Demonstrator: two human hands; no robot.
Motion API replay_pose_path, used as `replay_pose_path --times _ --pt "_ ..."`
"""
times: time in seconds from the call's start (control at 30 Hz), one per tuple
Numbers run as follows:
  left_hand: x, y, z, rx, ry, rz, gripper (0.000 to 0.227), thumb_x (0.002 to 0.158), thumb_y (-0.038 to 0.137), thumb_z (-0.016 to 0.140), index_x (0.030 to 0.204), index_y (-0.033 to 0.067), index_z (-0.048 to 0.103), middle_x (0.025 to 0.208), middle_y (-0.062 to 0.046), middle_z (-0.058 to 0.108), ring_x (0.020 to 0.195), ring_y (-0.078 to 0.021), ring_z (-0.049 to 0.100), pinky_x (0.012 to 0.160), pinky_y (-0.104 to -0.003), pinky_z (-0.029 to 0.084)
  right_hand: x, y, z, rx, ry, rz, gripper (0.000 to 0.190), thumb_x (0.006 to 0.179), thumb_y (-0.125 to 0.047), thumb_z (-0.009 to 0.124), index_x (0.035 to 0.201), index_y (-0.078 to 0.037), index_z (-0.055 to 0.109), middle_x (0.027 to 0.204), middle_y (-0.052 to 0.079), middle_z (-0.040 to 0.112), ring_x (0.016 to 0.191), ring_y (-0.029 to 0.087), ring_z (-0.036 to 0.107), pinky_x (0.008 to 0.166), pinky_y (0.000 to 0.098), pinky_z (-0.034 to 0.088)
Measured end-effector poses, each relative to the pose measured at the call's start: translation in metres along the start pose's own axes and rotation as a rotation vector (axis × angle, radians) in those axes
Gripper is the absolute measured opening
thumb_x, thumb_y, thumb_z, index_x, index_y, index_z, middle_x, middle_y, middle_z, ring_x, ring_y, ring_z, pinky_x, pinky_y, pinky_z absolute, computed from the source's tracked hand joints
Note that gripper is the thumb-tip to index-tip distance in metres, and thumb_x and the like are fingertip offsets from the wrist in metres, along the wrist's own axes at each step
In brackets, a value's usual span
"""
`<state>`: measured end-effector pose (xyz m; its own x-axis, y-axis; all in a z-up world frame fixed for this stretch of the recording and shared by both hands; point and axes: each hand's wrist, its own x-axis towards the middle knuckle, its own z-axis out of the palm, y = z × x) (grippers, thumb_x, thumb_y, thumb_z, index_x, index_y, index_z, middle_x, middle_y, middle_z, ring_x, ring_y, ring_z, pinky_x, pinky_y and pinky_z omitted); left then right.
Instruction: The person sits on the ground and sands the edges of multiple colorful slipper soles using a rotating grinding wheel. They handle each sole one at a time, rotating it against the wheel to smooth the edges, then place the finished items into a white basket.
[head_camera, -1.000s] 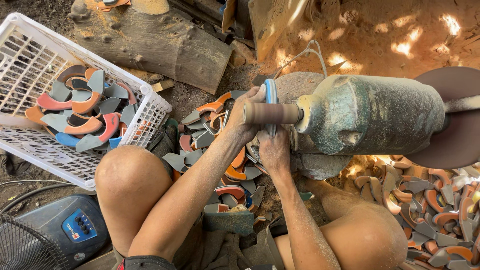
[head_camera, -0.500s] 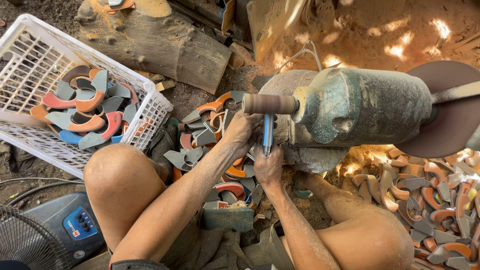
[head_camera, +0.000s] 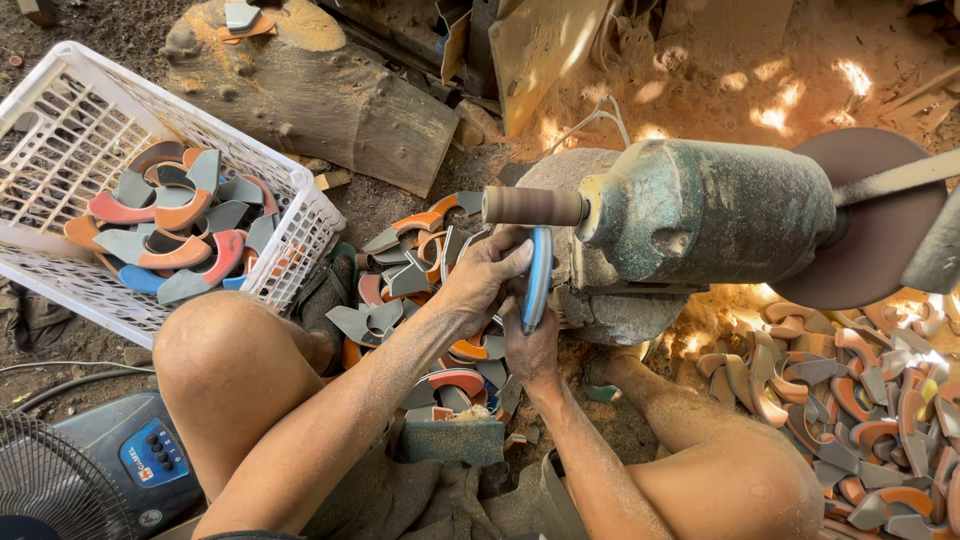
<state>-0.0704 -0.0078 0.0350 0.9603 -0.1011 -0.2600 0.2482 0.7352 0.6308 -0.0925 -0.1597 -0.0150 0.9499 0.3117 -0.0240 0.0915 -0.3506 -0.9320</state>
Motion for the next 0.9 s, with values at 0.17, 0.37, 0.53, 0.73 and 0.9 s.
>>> replay_pose_path --times 0.17,0.37,0.53,0.73,0.9 --pt "-0.004 0.008 0.0 0.227 -0.018 0.011 0.053 0.093 0.027 0.073 0.139 0.004 0.058 0.111 -0.005 0.069 0.094 -0.0112 0.063 0.086 -0.031 0.054 0.014 0.004 0.0 -0.018 -0.142 0.066 0.021 0.094 -0.01 0.069 0.107 0.004 0.059 0.089 0.011 0.063 0.079 0.018 0.062 0.07 0.036 0.053" --pt "0.001 0.012 -0.007 0.457 0.087 -0.007 0.05 0.093 0.031 0.07 0.135 0.0042 0.062 0.113 -0.008 0.073 0.101 -0.0123 0.067 0.092 -0.032 0.056 0.024 -0.014 0.014 0.12 -0.228 0.041 0.036 0.095 -0.016 0.072 0.123 0.002 0.059 0.121 0.01 0.067 0.113 0.02 0.065 0.092 0.0365 0.054" --pt "0.006 0.015 -0.012 0.445 0.142 -0.001 0.039 0.095 0.031 0.069 0.125 0.0057 0.07 0.1 -0.005 0.076 0.087 -0.0114 0.065 0.082 -0.032 0.056 0.03 -0.02 0.024 0.153 -0.22 0.082 0.039 0.094 -0.019 0.072 0.124 0.002 0.059 0.118 0.01 0.069 0.11 0.02 0.068 0.09 0.0364 0.056" --pt "0.014 0.009 -0.014 0.415 0.226 0.006 0.028 0.097 0.029 0.071 0.11 0.0049 0.075 0.086 -0.003 0.072 0.071 -0.0108 0.057 0.068 -0.03 0.051 0.03 -0.026 0.024 0.159 -0.241 0.196 0.035 0.091 -0.018 0.07 0.12 0.001 0.062 0.112 0.011 0.072 0.103 0.019 0.069 0.086 0.0357 0.057" --pt "0.022 0.006 -0.021 0.306 0.258 0.043 0.02 0.097 0.021 0.07 0.108 0.0045 0.073 0.087 -0.005 0.073 0.071 -0.0118 0.062 0.066 -0.031 0.053 0.031 -0.035 0.016 0.175 -0.261 0.154 0.026 0.086 -0.008 0.065 0.108 0.003 0.061 0.097 0.012 0.069 0.089 0.02 0.07 0.077 0.0356 0.059"
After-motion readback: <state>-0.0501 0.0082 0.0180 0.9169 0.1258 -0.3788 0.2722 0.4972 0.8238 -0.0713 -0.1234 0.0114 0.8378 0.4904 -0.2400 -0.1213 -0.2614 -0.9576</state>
